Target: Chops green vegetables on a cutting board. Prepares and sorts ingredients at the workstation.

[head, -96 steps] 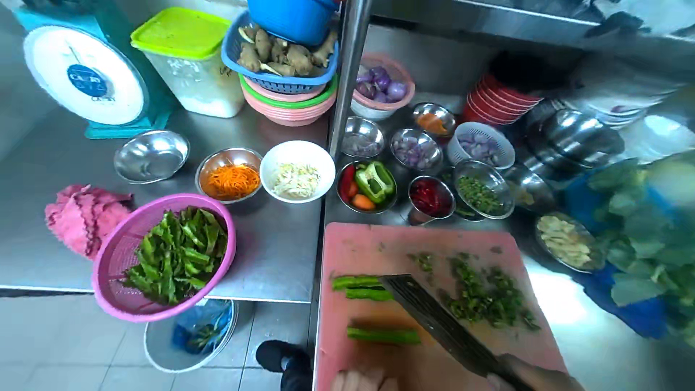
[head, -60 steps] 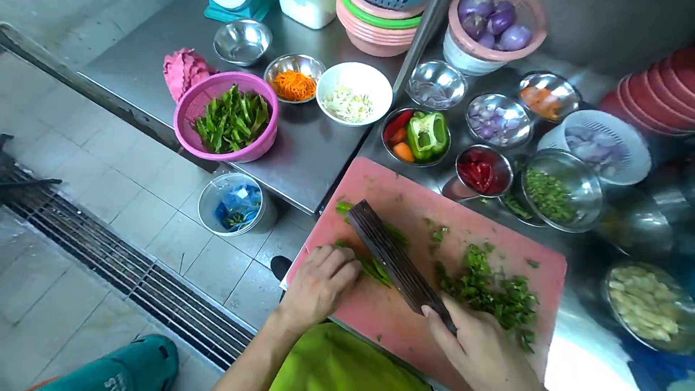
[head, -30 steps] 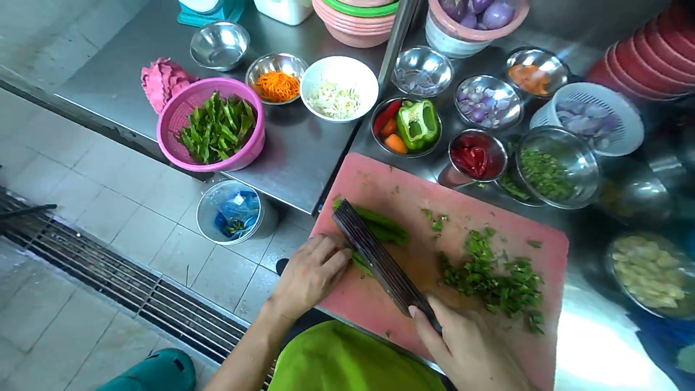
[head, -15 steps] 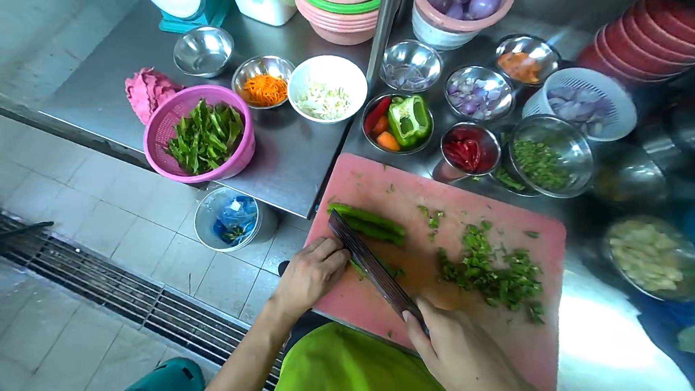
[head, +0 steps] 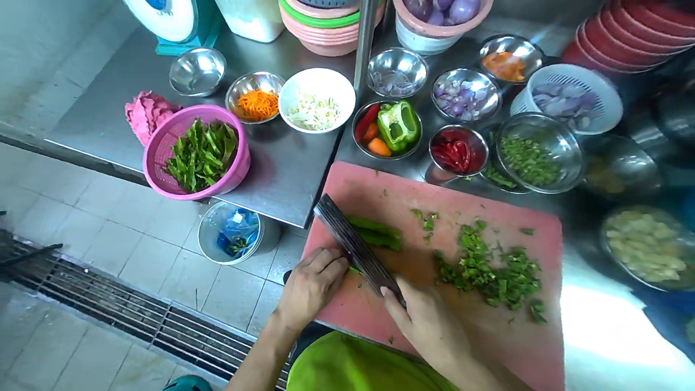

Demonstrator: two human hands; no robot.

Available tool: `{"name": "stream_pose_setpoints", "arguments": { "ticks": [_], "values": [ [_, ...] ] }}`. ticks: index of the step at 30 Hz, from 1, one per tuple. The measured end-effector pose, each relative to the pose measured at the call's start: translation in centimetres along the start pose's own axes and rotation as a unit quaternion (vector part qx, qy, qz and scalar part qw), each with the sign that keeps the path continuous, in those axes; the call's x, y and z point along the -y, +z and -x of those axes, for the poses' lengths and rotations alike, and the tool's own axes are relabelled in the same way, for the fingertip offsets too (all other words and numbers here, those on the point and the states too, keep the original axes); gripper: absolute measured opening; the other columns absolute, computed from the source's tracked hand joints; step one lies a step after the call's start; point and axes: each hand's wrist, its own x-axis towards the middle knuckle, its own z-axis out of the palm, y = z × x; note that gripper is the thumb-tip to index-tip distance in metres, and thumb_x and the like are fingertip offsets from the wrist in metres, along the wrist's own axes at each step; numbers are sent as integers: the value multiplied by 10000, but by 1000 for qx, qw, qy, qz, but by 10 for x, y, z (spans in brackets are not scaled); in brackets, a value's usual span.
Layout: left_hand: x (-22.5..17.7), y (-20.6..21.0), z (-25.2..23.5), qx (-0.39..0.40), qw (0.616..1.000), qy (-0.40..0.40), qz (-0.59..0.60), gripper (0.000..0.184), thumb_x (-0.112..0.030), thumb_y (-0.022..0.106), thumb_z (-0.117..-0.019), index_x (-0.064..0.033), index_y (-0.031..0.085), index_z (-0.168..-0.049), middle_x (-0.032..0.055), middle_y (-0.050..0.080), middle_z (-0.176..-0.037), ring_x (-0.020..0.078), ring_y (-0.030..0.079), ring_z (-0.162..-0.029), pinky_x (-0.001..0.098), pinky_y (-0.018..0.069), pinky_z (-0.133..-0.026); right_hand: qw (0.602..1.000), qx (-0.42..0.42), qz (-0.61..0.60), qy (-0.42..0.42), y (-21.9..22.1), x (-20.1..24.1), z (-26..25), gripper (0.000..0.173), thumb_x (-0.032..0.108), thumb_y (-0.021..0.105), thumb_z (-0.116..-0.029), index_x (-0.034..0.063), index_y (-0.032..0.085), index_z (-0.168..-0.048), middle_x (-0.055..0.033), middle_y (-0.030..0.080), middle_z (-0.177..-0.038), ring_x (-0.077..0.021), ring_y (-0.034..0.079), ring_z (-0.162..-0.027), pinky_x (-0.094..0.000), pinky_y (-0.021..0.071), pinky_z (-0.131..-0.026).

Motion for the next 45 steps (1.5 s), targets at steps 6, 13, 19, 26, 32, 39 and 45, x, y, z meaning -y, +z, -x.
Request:
{"name": "stream_pose_setpoints", "arguments": {
  "ticks": [6,13,19,26,32,39,45],
  "values": [
    [-28,21,-16,-55,998,-28,9,152,-160,643,-962,-134,788,-1001,29,757,-1033,153,724,-987,293,608,-865,993,-78,-77,45,-41,-25,28,373,344,531,-1040,14,704,-1043,-73,634,-629,-178,616,-485,-388,538,-451],
    [0,0,-60,38,994,8,-104,106,-175,687,-922,-157,789,-945,17,744,-1063,239,686,-1069,454,556,-865,985,-17,-146,91,-80,-53,66,336,256,548,-1046,-54,673,-1077,-113,637,-662,-210,626,-524,-420,551,-510],
    [4,-26,-68,50,996,-29,-70,137,-177,651,-954,-125,778,-963,34,745,-1072,228,703,-1019,422,584,-860,997,50,-51,19,-81,-67,94,334,221,571,-1038,-87,685,-978,-235,661,-696,-370,666,-595,-538,532,-549],
    [10,-67,-5,-100,978,-175,51,136,-209,668,-956,-100,749,-947,29,718,-1014,125,680,-977,310,580,-856,986,161,28,-17,-72,-69,88,404,292,505,-1073,-55,677,-957,-245,671,-738,-435,692,-675,-595,537,-593],
    [-22,-33,17,-48,994,-52,-80,179,-198,559,-1022,-206,733,-981,-7,743,-1023,183,682,-998,358,547,-866,988,147,34,14,-73,-61,64,415,294,516,-1062,-77,672,-963,-253,664,-731,-442,693,-695,-602,541,-628],
    [-30,-1,6,4,994,-32,-101,161,-205,586,-990,-209,741,-1038,-11,730,-1074,192,675,-1047,386,543,-879,994,94,53,-20,-76,-35,46,366,281,531,-1054,-35,685,-954,-202,652,-683,-375,676,-623,-540,532,-561],
    [-42,12,2,12,998,-2,-62,142,-207,610,-995,-170,748,-990,15,733,-1005,196,694,-987,355,571,-860,989,85,101,-63,-64,-27,36,333,281,544,-1038,8,689,-915,-169,646,-647,-351,678,-591,-506,529,-520]
  ]
}}
